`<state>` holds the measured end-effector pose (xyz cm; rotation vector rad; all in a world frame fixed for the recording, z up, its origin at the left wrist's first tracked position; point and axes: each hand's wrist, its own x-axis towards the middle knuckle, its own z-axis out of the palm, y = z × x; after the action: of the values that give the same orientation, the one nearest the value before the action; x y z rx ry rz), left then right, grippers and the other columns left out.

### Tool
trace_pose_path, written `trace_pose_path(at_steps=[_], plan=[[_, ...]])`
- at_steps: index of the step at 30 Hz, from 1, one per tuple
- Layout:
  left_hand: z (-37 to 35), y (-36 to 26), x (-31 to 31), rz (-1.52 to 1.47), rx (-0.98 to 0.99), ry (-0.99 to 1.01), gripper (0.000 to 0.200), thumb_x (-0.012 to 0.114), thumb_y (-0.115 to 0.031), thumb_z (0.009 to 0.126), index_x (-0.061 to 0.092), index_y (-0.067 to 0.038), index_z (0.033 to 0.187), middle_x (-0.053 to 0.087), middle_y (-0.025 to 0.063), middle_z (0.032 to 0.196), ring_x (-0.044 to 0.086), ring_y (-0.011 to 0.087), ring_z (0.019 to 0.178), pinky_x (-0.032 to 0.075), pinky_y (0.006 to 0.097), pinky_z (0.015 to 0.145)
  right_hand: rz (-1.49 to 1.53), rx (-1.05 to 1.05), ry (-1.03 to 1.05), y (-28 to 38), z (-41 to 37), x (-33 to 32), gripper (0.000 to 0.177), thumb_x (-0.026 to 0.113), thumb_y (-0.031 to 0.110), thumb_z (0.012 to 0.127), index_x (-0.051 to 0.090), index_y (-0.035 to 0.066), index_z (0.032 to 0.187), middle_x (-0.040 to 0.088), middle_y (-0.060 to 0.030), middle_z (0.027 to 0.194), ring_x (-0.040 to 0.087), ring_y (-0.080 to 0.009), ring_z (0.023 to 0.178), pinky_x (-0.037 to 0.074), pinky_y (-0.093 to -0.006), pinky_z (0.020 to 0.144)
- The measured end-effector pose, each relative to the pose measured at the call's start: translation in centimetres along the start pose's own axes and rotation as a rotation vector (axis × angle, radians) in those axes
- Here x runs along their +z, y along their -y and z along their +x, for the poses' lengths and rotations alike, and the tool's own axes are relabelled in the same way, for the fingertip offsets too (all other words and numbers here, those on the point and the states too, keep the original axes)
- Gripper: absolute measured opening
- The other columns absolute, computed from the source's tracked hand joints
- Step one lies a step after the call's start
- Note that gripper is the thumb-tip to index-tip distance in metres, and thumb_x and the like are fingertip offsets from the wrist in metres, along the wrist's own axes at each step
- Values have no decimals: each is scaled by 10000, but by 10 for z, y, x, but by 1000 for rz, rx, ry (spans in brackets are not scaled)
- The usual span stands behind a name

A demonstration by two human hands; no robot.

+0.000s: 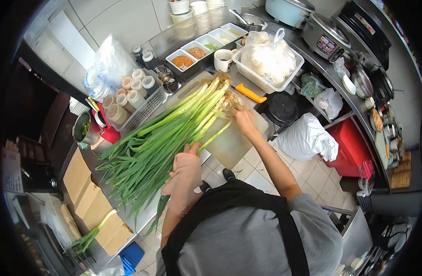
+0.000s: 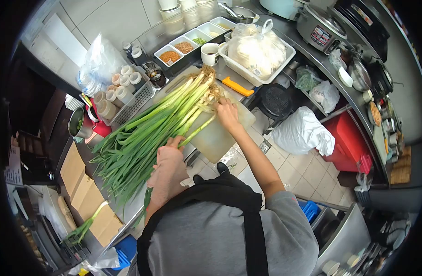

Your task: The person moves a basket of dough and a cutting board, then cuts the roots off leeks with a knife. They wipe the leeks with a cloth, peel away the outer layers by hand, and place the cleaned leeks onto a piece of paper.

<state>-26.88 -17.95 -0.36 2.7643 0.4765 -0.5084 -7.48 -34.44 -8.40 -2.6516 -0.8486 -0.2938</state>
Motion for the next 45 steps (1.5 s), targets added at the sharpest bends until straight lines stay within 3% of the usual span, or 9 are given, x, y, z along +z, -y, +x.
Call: trace_pose_path(at_steps=[4, 8, 12, 15, 19, 22, 29, 38, 45], plan=[[-21, 10, -10, 51, 117, -64, 378, 593, -162, 762, 509, -212, 1128, 501, 54, 1102, 588, 238, 944, 497, 380, 787, -63, -66, 21, -14, 5, -2, 160, 595, 93, 729, 661, 109, 874, 583, -65, 918, 549, -269, 896, 450, -422, 744], [-36, 7, -15, -21, 1, -53, 322, 578, -191, 786, 532, -232, 1102, 520, 55, 1076, 618, 252, 871, 500, 375, 768, 157, -136, -73, 0, 1, -11, 165, 602, 102, 727, 668, 94, 879, 582, -89, 948, 538, -257, 923, 427, -425, 770], [-42, -2, -14, -42, -40, -118, 283, 587, -162, 783, 557, -212, 1060, 529, 49, 1033, 610, 243, 874, 495, 370, 764, 629, -590, 207, 62, -24, -57, 167, 682, 135, 699, 666, 111, 863, 572, -22, 896, 497, -214, 934, 365, -359, 787], [-51, -11, -25, -90, 2, -206, 238, 612, -121, 768, 589, -168, 1001, 540, 68, 963, 598, 267, 872, 482, 347, 756, 506, -638, 368, 78, -33, -55, 158, 693, 140, 689, 659, 116, 842, 555, 9, 856, 481, -188, 933, 346, -345, 767], [-55, -4, -15, -235, 73, -340, 273, 656, -108, 712, 592, -122, 976, 536, 90, 916, 603, 286, 832, 483, 352, 723, 650, -655, 296, 83, -31, -59, 100, 668, 85, 703, 622, 72, 792, 564, -38, 822, 535, -233, 844, 379, -357, 727], [-60, -6, -12, -224, 80, -402, 234, 624, -131, 760, 587, -145, 990, 549, 65, 936, 610, 268, 815, 491, 355, 701, 780, -649, 203, 83, -32, -55, 78, 648, 47, 713, 602, 38, 775, 571, -86, 779, 561, -292, 764, 418, -370, 677], [-81, -14, -35, -37, 156, -313, 255, 620, -134, 768, 580, -158, 1019, 536, 49, 1000, 605, 251, 825, 488, 357, 713, 853, -204, -2, 81, -34, -42, 49, 601, -30, 727, 594, -1, 765, 583, -158, 744, 584, -330, 685, 465, -377, 602], [-93, -1, -17, -127, -55, -249, 304, 613, -124, 775, 557, -179, 1069, 519, 28, 1016, 601, 214, 868, 480, 333, 750, 721, 213, -210, 17, 1, 7, 59, 606, -25, 741, 610, -11, 799, 609, -179, 770, 608, -310, 693, 473, -375, 630], [-101, 23, -2, -329, 21, -319, 300, 665, -110, 733, 587, -167, 1017, 556, 34, 962, 610, 218, 876, 475, 329, 745, 684, 307, -287, -7, 16, 25, 59, 606, -26, 737, 601, -20, 796, 611, -187, 763, 606, -326, 685, 477, -373, 640]])
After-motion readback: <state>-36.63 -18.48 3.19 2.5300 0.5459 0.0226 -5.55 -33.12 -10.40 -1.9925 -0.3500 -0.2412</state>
